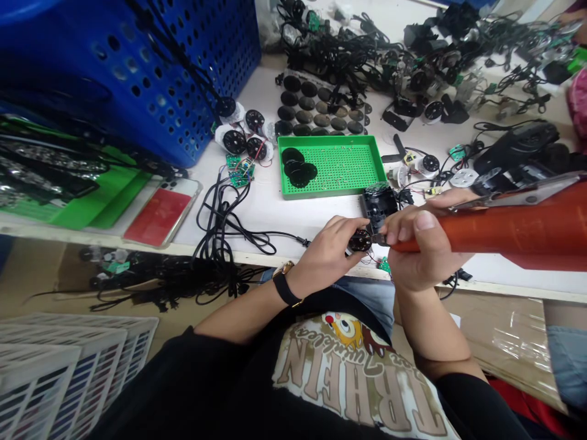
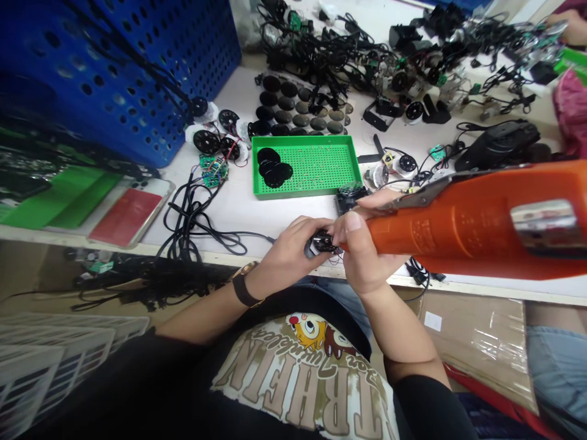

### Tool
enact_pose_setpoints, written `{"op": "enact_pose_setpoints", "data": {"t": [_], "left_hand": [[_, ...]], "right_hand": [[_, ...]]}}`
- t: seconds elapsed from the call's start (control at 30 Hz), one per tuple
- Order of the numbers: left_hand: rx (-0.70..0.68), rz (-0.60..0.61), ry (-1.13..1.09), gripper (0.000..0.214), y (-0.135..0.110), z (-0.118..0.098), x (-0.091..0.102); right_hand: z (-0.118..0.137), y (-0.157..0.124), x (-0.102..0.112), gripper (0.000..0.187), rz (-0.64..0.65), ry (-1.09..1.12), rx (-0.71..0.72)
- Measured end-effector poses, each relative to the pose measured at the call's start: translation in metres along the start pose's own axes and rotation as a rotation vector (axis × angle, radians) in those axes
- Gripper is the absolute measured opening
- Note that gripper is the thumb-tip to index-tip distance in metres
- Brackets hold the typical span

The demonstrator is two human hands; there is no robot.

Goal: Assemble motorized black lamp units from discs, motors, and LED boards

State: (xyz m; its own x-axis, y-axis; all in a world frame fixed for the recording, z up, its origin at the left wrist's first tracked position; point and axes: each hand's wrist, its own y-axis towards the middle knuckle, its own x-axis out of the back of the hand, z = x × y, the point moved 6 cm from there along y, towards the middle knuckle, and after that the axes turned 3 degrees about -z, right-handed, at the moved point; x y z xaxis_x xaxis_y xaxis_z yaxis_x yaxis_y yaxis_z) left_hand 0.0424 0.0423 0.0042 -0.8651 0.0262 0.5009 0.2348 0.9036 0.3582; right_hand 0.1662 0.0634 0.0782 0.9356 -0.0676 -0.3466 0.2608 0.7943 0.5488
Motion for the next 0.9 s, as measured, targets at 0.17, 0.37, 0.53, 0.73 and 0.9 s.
{"op": "enact_pose_setpoints", "data": {"t": [0.17, 0.37, 0.53, 0.73, 0.9], "left_hand": [[-0.014, -0.013, 0.007, 0.045, 0.0000, -0.0020, 0.0004], [-0.015, -0.017, 0.016, 0.045, -0.0004, -0.0026, 0.0004], [0.001, -0.001, 0.014, 0.043, -0.0004, -0.0006, -0.0012], [-0.014, -0.011, 0.022, 0.043, -0.0010, 0.0022, -0.0029], [-0.003, -0.009, 0.023, 0.046, -0.0042, 0.0008, -0.0011]], "right_hand": [[-0.0010, 0.0018, -0.0004, 0.021, -0.015, -0.068, -0.030], [-0.0046, 0.0007, -0.0004, 0.021, 0.040, -0.061, -0.040], [-0.0068, -0.0020, 0.0028, 0.022, 0.038, -0.126, -0.103], [-0.0073, -0.0027, 0.0018, 0.017, 0.032, -0.079, -0.107], [-0.0065, -0.0002, 0.0003, 0.027, 0.014, -0.144, -0.133]]}}
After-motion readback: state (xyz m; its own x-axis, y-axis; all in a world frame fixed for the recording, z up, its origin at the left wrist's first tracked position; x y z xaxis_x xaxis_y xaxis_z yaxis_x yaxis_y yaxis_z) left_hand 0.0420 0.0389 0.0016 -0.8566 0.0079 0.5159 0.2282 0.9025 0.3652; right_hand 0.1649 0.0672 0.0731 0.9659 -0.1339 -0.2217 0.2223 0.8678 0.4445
